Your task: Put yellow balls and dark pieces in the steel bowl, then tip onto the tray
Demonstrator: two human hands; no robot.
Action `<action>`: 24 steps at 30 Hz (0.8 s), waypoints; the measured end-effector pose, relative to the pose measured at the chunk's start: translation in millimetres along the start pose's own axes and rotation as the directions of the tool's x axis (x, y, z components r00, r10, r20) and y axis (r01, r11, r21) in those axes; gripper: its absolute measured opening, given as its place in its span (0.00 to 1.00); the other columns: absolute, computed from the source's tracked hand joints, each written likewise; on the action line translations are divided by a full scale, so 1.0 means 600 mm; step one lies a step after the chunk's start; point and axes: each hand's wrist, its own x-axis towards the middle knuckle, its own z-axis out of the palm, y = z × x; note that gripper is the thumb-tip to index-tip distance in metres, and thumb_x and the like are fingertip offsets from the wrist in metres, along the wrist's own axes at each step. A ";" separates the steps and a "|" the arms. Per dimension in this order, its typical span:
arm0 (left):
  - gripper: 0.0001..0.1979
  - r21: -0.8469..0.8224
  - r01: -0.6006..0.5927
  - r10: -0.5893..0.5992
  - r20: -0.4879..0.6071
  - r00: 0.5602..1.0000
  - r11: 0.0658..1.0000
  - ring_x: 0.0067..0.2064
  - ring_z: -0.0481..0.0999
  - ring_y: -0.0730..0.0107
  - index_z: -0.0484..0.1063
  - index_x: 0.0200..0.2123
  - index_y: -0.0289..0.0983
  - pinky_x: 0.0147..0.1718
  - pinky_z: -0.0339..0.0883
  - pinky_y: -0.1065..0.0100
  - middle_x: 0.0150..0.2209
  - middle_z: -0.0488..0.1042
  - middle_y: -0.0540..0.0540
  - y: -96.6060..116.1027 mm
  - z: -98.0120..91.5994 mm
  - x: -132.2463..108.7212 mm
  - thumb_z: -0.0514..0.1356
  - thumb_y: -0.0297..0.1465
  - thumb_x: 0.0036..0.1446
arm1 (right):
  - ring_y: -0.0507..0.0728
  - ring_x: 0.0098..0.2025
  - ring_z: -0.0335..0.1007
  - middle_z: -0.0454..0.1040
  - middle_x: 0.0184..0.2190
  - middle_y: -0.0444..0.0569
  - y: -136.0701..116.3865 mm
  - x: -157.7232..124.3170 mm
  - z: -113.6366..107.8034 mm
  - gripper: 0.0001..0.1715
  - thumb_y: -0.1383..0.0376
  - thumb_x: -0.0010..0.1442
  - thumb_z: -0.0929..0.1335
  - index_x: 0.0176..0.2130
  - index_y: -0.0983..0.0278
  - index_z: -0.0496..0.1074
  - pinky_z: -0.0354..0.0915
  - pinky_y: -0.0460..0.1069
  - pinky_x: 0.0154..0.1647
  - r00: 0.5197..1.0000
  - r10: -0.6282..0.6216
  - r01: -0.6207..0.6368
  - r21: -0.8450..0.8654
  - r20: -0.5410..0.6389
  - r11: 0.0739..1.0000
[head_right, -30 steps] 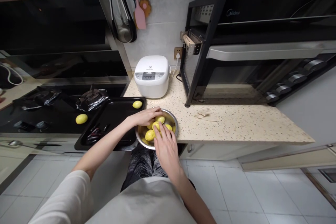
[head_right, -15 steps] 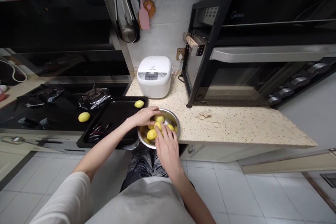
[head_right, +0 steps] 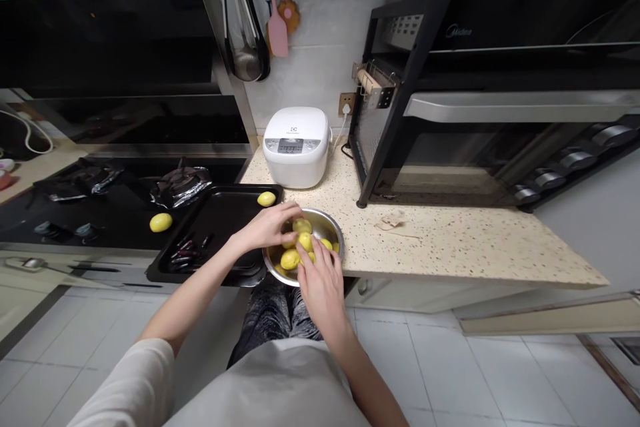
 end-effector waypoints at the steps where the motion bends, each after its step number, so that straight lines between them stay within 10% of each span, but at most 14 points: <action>1: 0.20 -0.029 -0.006 0.007 0.031 0.999 1.000 0.53 0.78 0.57 0.70 0.55 0.40 0.49 0.73 0.61 0.54 0.75 0.43 0.005 0.002 -0.008 0.64 0.30 0.59 | 0.64 0.67 0.65 0.71 0.65 0.58 0.000 -0.001 -0.001 0.24 0.67 0.74 0.59 0.63 0.60 0.73 0.61 0.63 0.67 1.000 -0.006 0.006 -0.010 -0.006 1.000; 11: 0.19 0.023 -0.053 0.052 0.056 0.997 0.998 0.54 0.77 0.54 0.70 0.60 0.40 0.55 0.71 0.55 0.58 0.74 0.40 0.016 0.053 -0.034 0.63 0.32 0.67 | 0.63 0.48 0.73 0.81 0.41 0.53 -0.002 -0.006 -0.029 0.14 0.69 0.73 0.62 0.42 0.63 0.77 0.61 0.60 0.57 0.996 0.077 -0.075 -0.030 0.038 0.997; 24: 0.17 -0.096 0.071 -0.075 -0.040 0.996 0.993 0.58 0.77 0.57 0.78 0.52 0.41 0.63 0.69 0.55 0.54 0.79 0.44 0.016 0.065 -0.029 0.69 0.27 0.60 | 0.69 0.44 0.77 0.82 0.34 0.57 -0.002 0.029 -0.020 0.11 0.62 0.65 0.73 0.45 0.65 0.76 0.59 0.61 0.51 0.972 0.201 -0.177 -0.187 0.120 0.966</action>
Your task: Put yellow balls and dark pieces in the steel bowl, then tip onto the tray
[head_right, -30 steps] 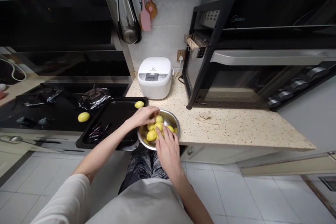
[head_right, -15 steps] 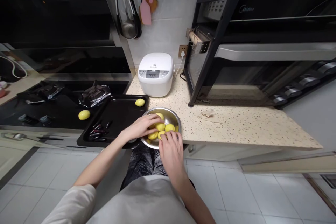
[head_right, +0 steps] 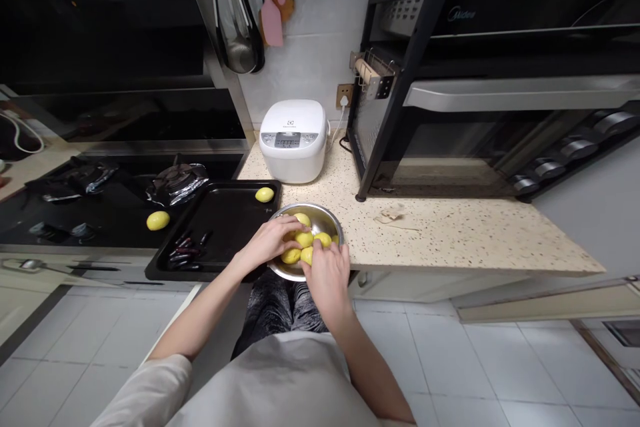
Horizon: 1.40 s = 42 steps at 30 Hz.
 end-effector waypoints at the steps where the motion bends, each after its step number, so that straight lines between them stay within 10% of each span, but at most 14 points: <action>1: 0.17 0.001 0.000 0.000 0.001 1.000 1.000 0.58 0.77 0.57 0.78 0.52 0.41 0.62 0.69 0.55 0.54 0.80 0.44 0.000 -0.001 0.001 0.69 0.27 0.60 | 0.69 0.43 0.78 0.82 0.33 0.57 -0.003 0.005 0.002 0.11 0.62 0.64 0.73 0.45 0.65 0.76 0.59 0.61 0.51 1.000 0.008 -0.008 0.002 0.008 1.000; 15: 0.17 -0.022 -0.038 0.038 0.026 0.999 0.999 0.57 0.77 0.57 0.80 0.52 0.41 0.60 0.70 0.57 0.52 0.81 0.44 0.002 -0.015 0.007 0.69 0.26 0.59 | 0.63 0.40 0.76 0.79 0.28 0.48 0.014 0.025 -0.019 0.05 0.62 0.57 0.75 0.32 0.61 0.78 0.58 0.57 0.48 0.990 -0.065 0.051 0.115 0.125 0.992; 26: 0.17 -0.044 -0.069 0.072 0.056 0.996 0.997 0.56 0.76 0.57 0.80 0.51 0.40 0.58 0.70 0.58 0.50 0.81 0.44 0.001 -0.030 0.012 0.70 0.27 0.58 | 0.63 0.42 0.74 0.81 0.37 0.51 0.050 0.022 -0.017 0.03 0.66 0.67 0.68 0.41 0.60 0.73 0.58 0.57 0.48 0.995 -0.034 0.049 0.166 -0.095 0.985; 30: 0.17 -0.016 -0.075 0.076 0.070 0.995 0.997 0.57 0.76 0.56 0.79 0.52 0.41 0.60 0.69 0.56 0.51 0.80 0.43 0.001 -0.027 0.012 0.70 0.28 0.59 | 0.67 0.52 0.70 0.80 0.50 0.58 0.054 0.043 -0.003 0.18 0.73 0.64 0.64 0.52 0.63 0.73 0.58 0.59 0.53 0.987 -0.100 0.116 0.132 -0.127 0.984; 42: 0.22 0.094 -0.023 0.012 0.115 0.993 0.995 0.55 0.78 0.56 0.75 0.62 0.45 0.56 0.73 0.58 0.54 0.76 0.43 0.007 -0.018 -0.002 0.62 0.27 0.66 | 0.64 0.49 0.71 0.79 0.44 0.55 0.053 0.059 0.003 0.17 0.76 0.60 0.64 0.47 0.63 0.73 0.58 0.58 0.54 0.987 -0.111 0.129 0.161 -0.116 0.978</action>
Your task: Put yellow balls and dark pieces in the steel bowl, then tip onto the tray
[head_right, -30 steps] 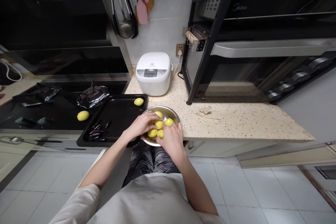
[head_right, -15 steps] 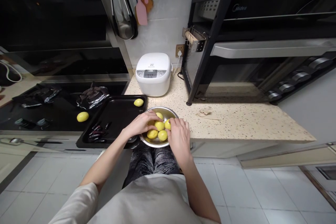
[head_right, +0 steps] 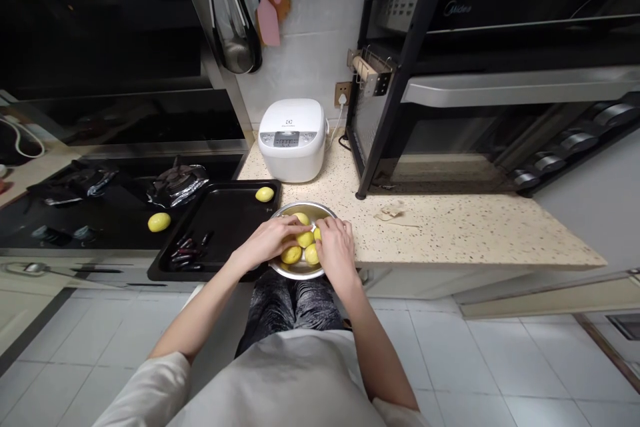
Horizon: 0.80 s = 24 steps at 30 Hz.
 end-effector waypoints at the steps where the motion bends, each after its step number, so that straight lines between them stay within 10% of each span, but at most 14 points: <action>1: 0.22 0.006 0.007 -0.007 -0.011 1.000 1.000 0.55 0.77 0.55 0.75 0.62 0.45 0.57 0.73 0.57 0.53 0.76 0.43 0.001 0.002 0.000 0.62 0.28 0.66 | 0.64 0.49 0.71 0.79 0.44 0.54 0.001 -0.002 -0.001 0.16 0.75 0.61 0.64 0.47 0.63 0.74 0.58 0.58 0.55 1.000 0.006 -0.006 0.021 -0.006 1.000; 8: 0.25 -0.161 -0.086 0.070 -0.100 0.992 0.983 0.63 0.72 0.56 0.70 0.65 0.46 0.64 0.67 0.54 0.60 0.72 0.41 -0.028 -0.014 -0.010 0.62 0.29 0.66 | 0.63 0.54 0.72 0.79 0.50 0.54 0.006 -0.041 -0.002 0.16 0.69 0.69 0.62 0.49 0.62 0.76 0.62 0.59 0.58 0.996 -0.015 0.032 0.193 -0.093 0.981; 16: 0.25 0.151 0.341 -0.302 -0.234 0.924 0.928 0.62 0.72 0.49 0.69 0.63 0.40 0.62 0.70 0.50 0.62 0.68 0.37 -0.154 -0.043 0.009 0.61 0.23 0.63 | 0.63 0.56 0.73 0.80 0.51 0.54 0.008 -0.067 0.006 0.16 0.67 0.72 0.61 0.48 0.61 0.78 0.65 0.60 0.60 0.990 -0.003 0.038 0.250 -0.139 0.967; 24: 0.25 0.241 0.420 -0.362 -0.248 0.898 0.875 0.56 0.73 0.50 0.66 0.59 0.39 0.52 0.75 0.54 0.59 0.68 0.37 -0.201 -0.022 0.031 0.66 0.24 0.60 | 0.62 0.69 0.65 0.73 0.65 0.56 0.020 -0.042 0.021 0.30 0.73 0.69 0.58 0.64 0.64 0.72 0.59 0.63 0.71 0.993 -0.089 0.102 0.193 -0.074 0.976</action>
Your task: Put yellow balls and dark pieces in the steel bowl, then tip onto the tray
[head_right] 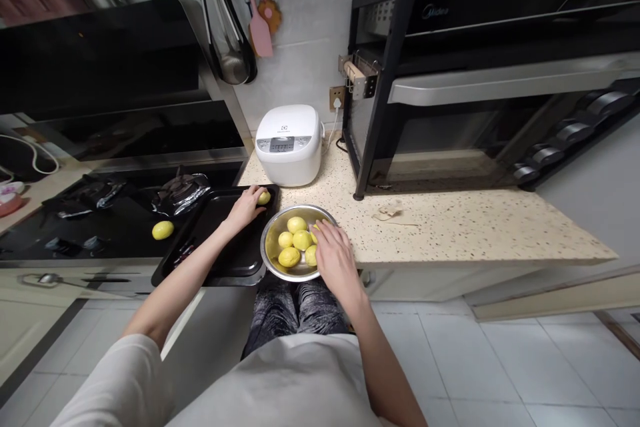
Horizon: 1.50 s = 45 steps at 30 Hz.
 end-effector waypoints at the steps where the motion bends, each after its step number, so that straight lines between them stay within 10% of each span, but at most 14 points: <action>1: 0.24 -0.018 0.017 -0.017 -0.011 1.000 1.000 0.54 0.75 0.51 0.66 0.58 0.39 0.51 0.75 0.54 0.59 0.68 0.37 -0.001 0.004 0.002 0.65 0.23 0.61 | 0.62 0.71 0.62 0.71 0.67 0.56 0.002 0.003 0.001 0.31 0.74 0.68 0.58 0.66 0.65 0.70 0.58 0.64 0.72 0.999 -0.017 0.017 -0.011 0.032 1.000; 8: 0.18 -0.269 -0.049 0.004 -0.165 0.986 0.962 0.47 0.77 0.59 0.70 0.51 0.39 0.44 0.77 0.61 0.52 0.69 0.41 -0.011 0.004 0.008 0.63 0.23 0.58 | 0.62 0.70 0.65 0.71 0.66 0.58 -0.002 0.003 -0.008 0.30 0.73 0.69 0.57 0.65 0.68 0.71 0.54 0.67 0.76 0.993 -0.032 0.039 -0.063 0.109 0.997; 13: 0.17 -0.552 -0.296 0.139 -0.308 0.941 0.779 0.47 0.76 0.63 0.72 0.52 0.38 0.37 0.77 0.69 0.51 0.72 0.42 0.051 -0.045 -0.006 0.64 0.32 0.60 | 0.63 0.67 0.68 0.73 0.63 0.57 -0.014 -0.013 -0.013 0.27 0.71 0.71 0.57 0.62 0.66 0.73 0.57 0.66 0.75 0.998 -0.014 0.017 -0.056 0.056 0.998; 19: 0.20 -0.597 -0.478 0.510 -0.130 0.850 0.645 0.49 0.77 0.61 0.73 0.55 0.37 0.45 0.73 0.65 0.53 0.76 0.40 0.153 -0.062 -0.005 0.65 0.29 0.58 | 0.63 0.66 0.67 0.73 0.62 0.58 -0.019 -0.020 -0.009 0.25 0.71 0.71 0.58 0.61 0.65 0.74 0.60 0.64 0.74 0.999 0.015 -0.014 -0.046 0.028 0.999; 25: 0.20 -0.527 -0.520 0.632 0.044 0.774 0.673 0.48 0.77 0.59 0.73 0.50 0.36 0.51 0.70 0.61 0.47 0.79 0.42 0.173 -0.042 0.027 0.66 0.24 0.53 | 0.63 0.64 0.68 0.74 0.60 0.56 -0.019 -0.022 -0.012 0.23 0.70 0.71 0.59 0.59 0.62 0.74 0.60 0.63 0.73 0.999 0.027 -0.026 -0.045 0.020 0.999; 30: 0.17 -0.541 -0.540 0.695 0.121 0.709 0.645 0.49 0.77 0.60 0.75 0.51 0.36 0.51 0.70 0.62 0.49 0.76 0.41 0.172 -0.055 0.039 0.66 0.26 0.57 | 0.64 0.60 0.70 0.74 0.59 0.56 -0.012 -0.012 -0.015 0.22 0.70 0.70 0.60 0.58 0.63 0.73 0.64 0.61 0.67 0.996 0.083 -0.082 -0.027 0.032 0.996; 45: 0.16 -0.478 -0.579 0.707 0.137 0.694 0.660 0.49 0.78 0.58 0.78 0.52 0.32 0.50 0.72 0.61 0.49 0.76 0.38 0.183 -0.051 0.042 0.67 0.28 0.62 | 0.65 0.53 0.72 0.79 0.47 0.57 -0.013 0.033 -0.017 0.22 0.77 0.57 0.63 0.51 0.65 0.70 0.58 0.59 0.58 0.978 0.159 -0.143 -0.117 0.137 0.983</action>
